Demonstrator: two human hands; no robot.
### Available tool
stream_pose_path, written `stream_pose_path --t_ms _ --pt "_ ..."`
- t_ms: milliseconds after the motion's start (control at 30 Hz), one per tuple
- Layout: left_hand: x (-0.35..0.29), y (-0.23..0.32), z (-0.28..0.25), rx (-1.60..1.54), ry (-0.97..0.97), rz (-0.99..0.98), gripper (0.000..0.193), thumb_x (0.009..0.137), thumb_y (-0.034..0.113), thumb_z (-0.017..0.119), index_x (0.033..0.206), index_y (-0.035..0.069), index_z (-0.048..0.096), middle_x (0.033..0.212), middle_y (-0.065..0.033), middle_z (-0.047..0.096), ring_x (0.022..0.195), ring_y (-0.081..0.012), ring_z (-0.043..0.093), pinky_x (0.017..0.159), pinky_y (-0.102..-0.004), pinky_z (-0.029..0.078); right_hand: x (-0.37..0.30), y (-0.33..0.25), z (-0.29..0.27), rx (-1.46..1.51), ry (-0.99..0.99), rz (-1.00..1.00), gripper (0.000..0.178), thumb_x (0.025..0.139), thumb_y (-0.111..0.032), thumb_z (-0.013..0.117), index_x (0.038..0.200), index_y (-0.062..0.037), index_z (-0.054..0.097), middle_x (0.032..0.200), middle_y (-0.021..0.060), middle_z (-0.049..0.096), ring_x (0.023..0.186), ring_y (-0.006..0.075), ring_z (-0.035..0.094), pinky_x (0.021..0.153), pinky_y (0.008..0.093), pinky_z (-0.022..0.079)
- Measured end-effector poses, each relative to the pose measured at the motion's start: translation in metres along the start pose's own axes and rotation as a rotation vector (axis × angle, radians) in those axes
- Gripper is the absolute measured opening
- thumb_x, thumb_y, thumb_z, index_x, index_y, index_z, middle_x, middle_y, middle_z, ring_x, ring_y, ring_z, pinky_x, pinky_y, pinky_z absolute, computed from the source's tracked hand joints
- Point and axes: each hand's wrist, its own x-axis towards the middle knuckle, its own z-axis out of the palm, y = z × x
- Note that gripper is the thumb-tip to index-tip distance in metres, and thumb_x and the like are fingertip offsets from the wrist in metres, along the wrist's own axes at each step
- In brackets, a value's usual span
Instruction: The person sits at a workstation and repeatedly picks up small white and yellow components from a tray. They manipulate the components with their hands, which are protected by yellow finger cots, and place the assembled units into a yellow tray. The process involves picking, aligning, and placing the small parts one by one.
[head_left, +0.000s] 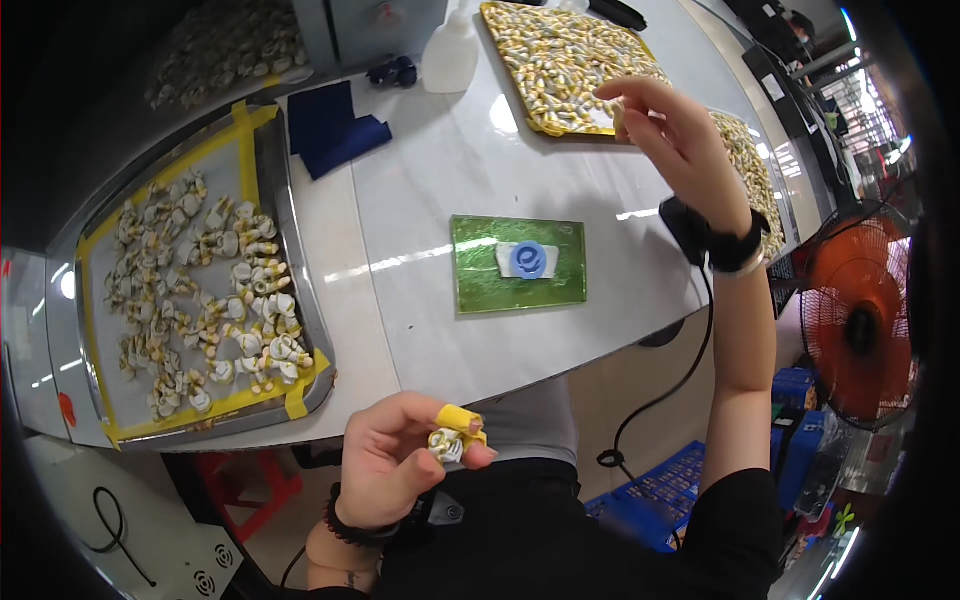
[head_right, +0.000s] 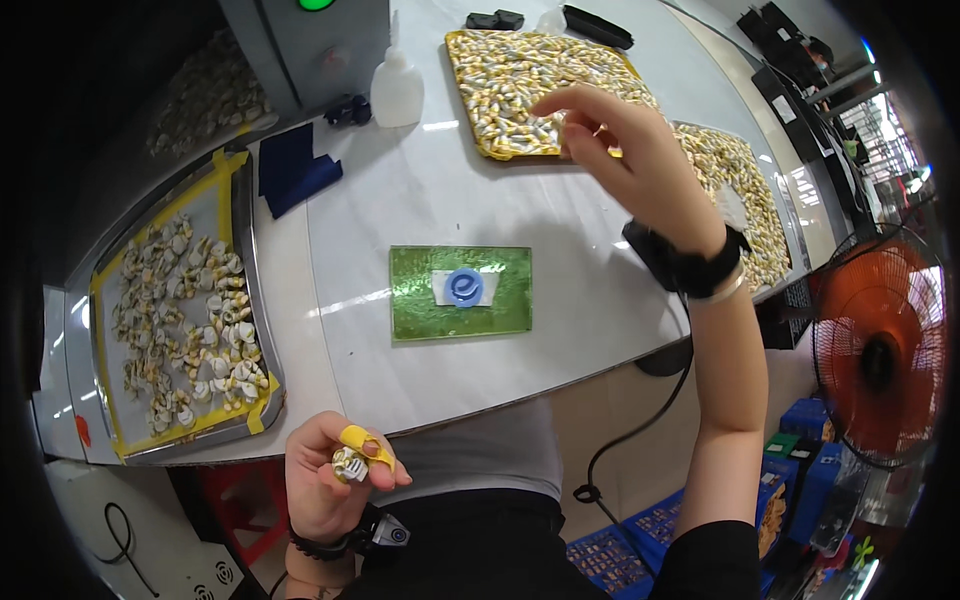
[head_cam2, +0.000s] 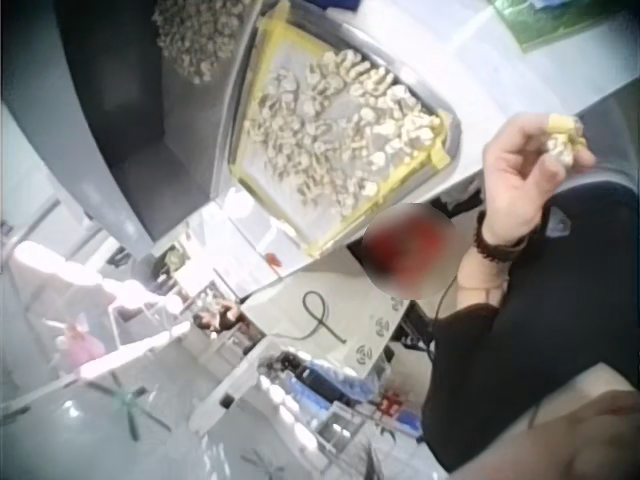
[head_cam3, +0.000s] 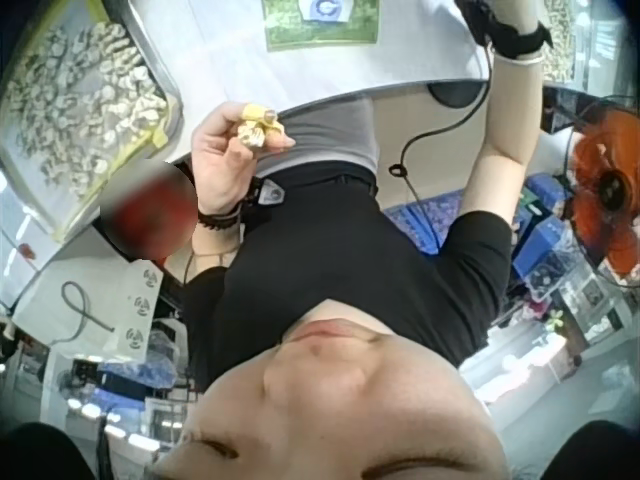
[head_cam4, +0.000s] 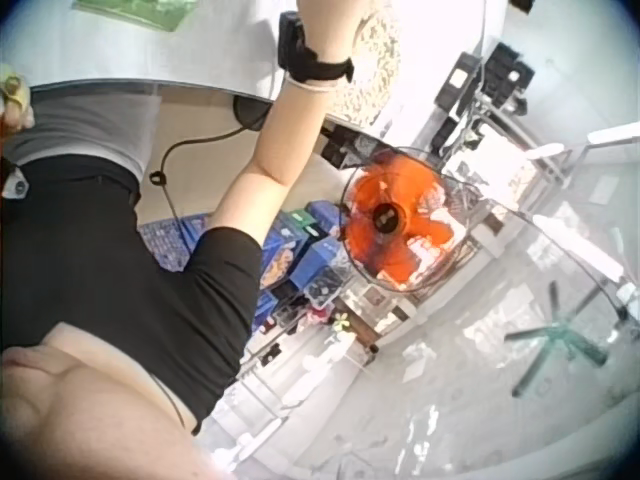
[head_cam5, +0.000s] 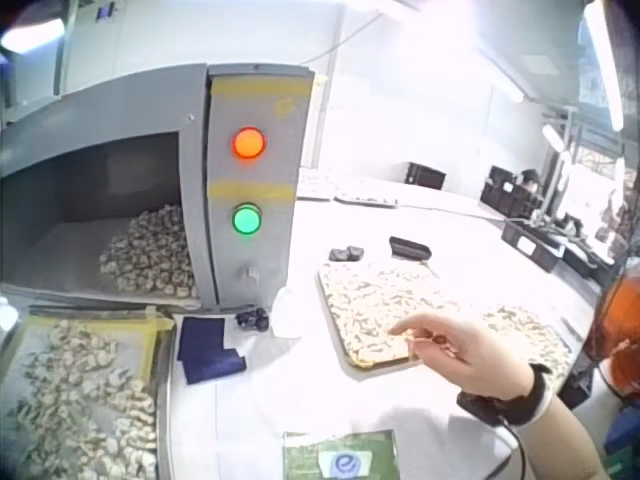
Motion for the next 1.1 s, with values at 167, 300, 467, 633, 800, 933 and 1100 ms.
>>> stream_pose_path --t_ms 167,300,467,633,800,933,1100 --pt "0.000 0.001 -0.003 -0.044 0.003 -0.003 0.046 0.077 0.039 0.071 0.093 -0.001 0.054 0.073 -0.0097 0.063 0.071 -0.0197 0.061 0.066 -0.0359 0.053 -0.029 -0.059 0.030 0.025 -0.092 -0.174 0.017 0.078 0.005 0.057 0.093 -0.0015 0.063 0.077 0.0079 0.063 0.067 0.0190 0.062 0.058 0.0274 0.049" --pt "-0.001 0.000 -0.014 -0.153 -0.104 -0.033 0.048 0.081 0.031 0.070 0.105 -0.008 0.054 0.092 -0.0153 0.064 0.084 -0.0213 0.066 0.080 -0.0353 0.052 -0.041 -0.066 0.044 -0.172 -0.044 -0.240 0.010 0.075 -0.001 0.065 0.083 -0.0039 0.061 0.071 0.0073 0.058 0.063 0.0236 0.059 0.055 0.0315 0.048" --pt "0.000 0.001 -0.014 -0.194 -0.148 -0.111 0.048 0.081 0.030 0.070 0.105 -0.008 0.055 0.092 -0.0163 0.065 0.082 -0.0208 0.066 0.078 -0.0329 0.053 -0.037 -0.062 0.043 -0.258 -0.120 -0.344 0.012 0.069 -0.004 0.069 0.079 -0.0056 0.062 0.076 0.0047 0.056 0.069 0.0215 0.055 0.056 0.0308 0.047" --pt "0.002 -0.002 -0.016 -0.254 -0.194 -0.109 0.046 0.083 0.031 0.067 0.104 -0.008 0.054 0.087 -0.0149 0.065 0.079 -0.0190 0.066 0.076 -0.0309 0.053 -0.033 -0.060 0.045 -0.222 -0.193 -0.320 0.015 0.063 -0.001 0.068 0.077 -0.0052 0.063 0.077 0.0043 0.054 0.073 0.0215 0.053 0.060 0.0311 0.047" --pt "0.008 -0.002 -0.012 -0.365 -0.218 -0.142 0.041 0.086 0.029 0.064 0.102 -0.007 0.053 0.082 -0.0128 0.064 0.075 -0.0173 0.064 0.074 -0.0323 0.053 -0.032 -0.064 0.047 -0.281 -0.219 -0.345 0.017 0.061 0.001 0.066 0.076 -0.0047 0.063 0.074 0.0046 0.055 0.073 0.0214 0.054 0.061 0.0316 0.047" --pt "0.009 0.004 -0.002 -0.356 -0.127 -0.219 0.039 0.082 0.029 0.067 0.093 -0.005 0.052 0.066 -0.0103 0.060 0.064 -0.0197 0.057 0.059 -0.0343 0.051 -0.031 -0.075 0.043 -0.134 -0.169 -0.317 0.017 0.062 0.001 0.067 0.077 -0.0051 0.064 0.071 0.0055 0.058 0.067 0.0216 0.056 0.057 0.0314 0.047" --pt "0.012 0.000 -0.009 -0.506 -0.337 -0.322 0.031 0.090 0.026 0.057 0.097 -0.004 0.052 0.080 -0.0107 0.061 0.073 -0.0161 0.062 0.071 -0.0308 0.051 -0.041 -0.107 0.051 0.281 -0.057 -0.368 0.012 0.064 0.000 0.070 0.075 -0.0050 0.068 0.072 0.0055 0.062 0.058 0.0178 0.058 0.050 0.0261 0.046"
